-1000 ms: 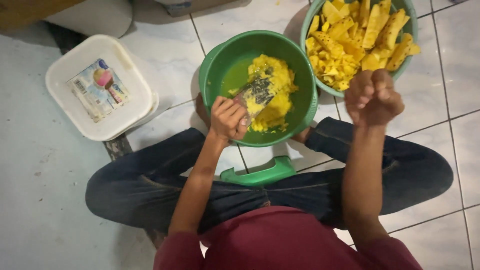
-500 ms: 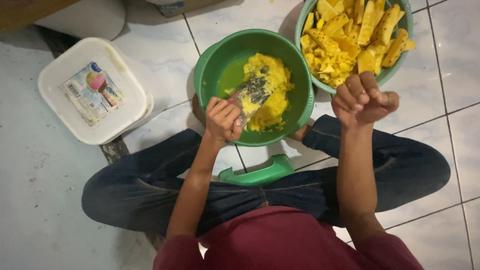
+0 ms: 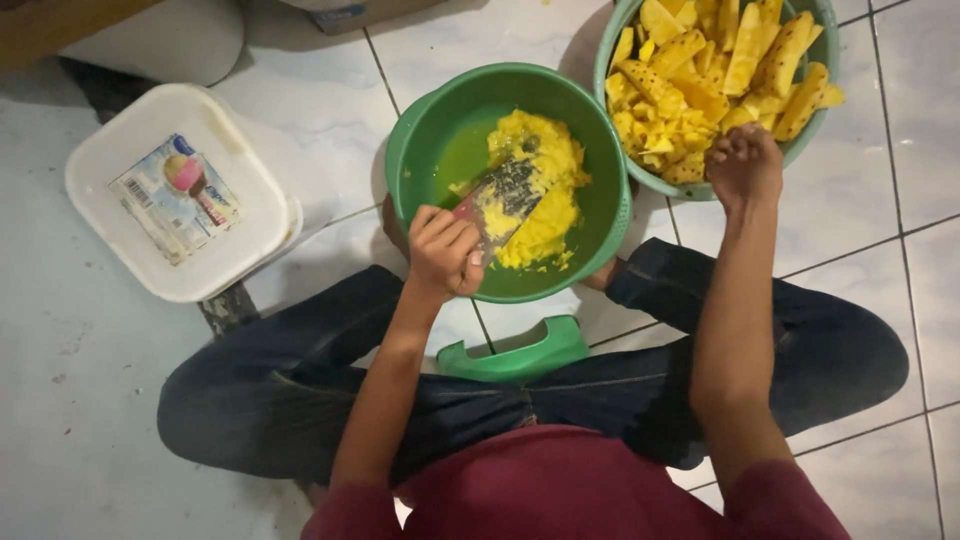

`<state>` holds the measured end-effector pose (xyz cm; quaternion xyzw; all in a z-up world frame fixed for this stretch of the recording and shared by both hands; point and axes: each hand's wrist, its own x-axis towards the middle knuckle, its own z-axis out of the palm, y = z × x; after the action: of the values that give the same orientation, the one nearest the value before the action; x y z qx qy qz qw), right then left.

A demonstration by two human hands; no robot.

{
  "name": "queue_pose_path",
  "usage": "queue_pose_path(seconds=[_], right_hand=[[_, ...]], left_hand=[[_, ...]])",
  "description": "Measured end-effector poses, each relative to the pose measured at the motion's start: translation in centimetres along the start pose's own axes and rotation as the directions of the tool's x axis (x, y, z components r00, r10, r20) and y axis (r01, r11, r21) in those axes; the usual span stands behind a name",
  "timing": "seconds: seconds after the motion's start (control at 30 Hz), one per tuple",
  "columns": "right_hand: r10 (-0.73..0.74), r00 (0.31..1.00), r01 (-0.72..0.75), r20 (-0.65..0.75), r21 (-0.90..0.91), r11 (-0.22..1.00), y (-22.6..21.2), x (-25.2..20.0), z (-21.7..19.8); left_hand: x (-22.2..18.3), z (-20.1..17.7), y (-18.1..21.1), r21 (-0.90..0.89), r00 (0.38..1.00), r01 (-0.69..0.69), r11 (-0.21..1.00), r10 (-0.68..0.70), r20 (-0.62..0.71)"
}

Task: Grating pineapple slices into a bowl using a manual grater while sitting on the floor.

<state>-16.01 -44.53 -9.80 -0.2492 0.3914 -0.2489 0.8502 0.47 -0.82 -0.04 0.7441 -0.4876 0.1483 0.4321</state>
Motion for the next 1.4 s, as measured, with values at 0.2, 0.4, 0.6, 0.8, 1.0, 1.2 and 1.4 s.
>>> queue_pose_path(seconds=[0.2, 0.4, 0.6, 0.8, 1.0, 1.2, 1.4], right_hand=[[-0.077, 0.533, -0.147, 0.842, 0.182, 0.972, -0.5, -5.8, 8.8], [-0.112, 0.420, -0.084, 0.901, 0.161, 0.983, -1.6, -6.9, 10.6], [-0.123, 0.438, -0.100, 0.891, 0.184, 0.978, -1.5, -6.0, 9.6], [-0.077, 0.621, 0.018, 0.780, 0.084, 0.996, -1.7, -4.1, 6.5], [-0.600, 0.775, 0.379, 0.198, -0.906, 0.190, 0.3, 2.5, -1.8], [-0.469, 0.482, 0.557, 0.740, -0.673, -0.488, 4.1, 2.2, 3.1], [-0.224, 0.638, 0.439, 0.737, -0.586, -0.681, 4.2, 3.9, 5.0]], left_hand=[[-0.2, 0.3, -0.4, -0.004, 1.000, -0.004, 1.000, 0.004, 0.022], [-0.2, 0.1, -0.5, -0.018, 1.000, -0.001, 1.000, 0.001, 0.004], [0.0, 0.3, -0.6, -0.028, 1.000, -0.004, 1.000, 0.003, -0.016], [-0.2, 0.4, -0.9, -0.027, 1.000, -0.012, 1.000, 0.011, -0.023], [-0.1, 0.5, -1.0, -0.021, 0.999, -0.020, 1.000, 0.019, -0.043], [0.4, 0.7, -0.9, -0.001, 0.999, -0.035, 0.999, 0.034, -0.037], [0.0, 0.3, -0.9, 0.000, 1.000, -0.009, 1.000, 0.009, -0.030]])
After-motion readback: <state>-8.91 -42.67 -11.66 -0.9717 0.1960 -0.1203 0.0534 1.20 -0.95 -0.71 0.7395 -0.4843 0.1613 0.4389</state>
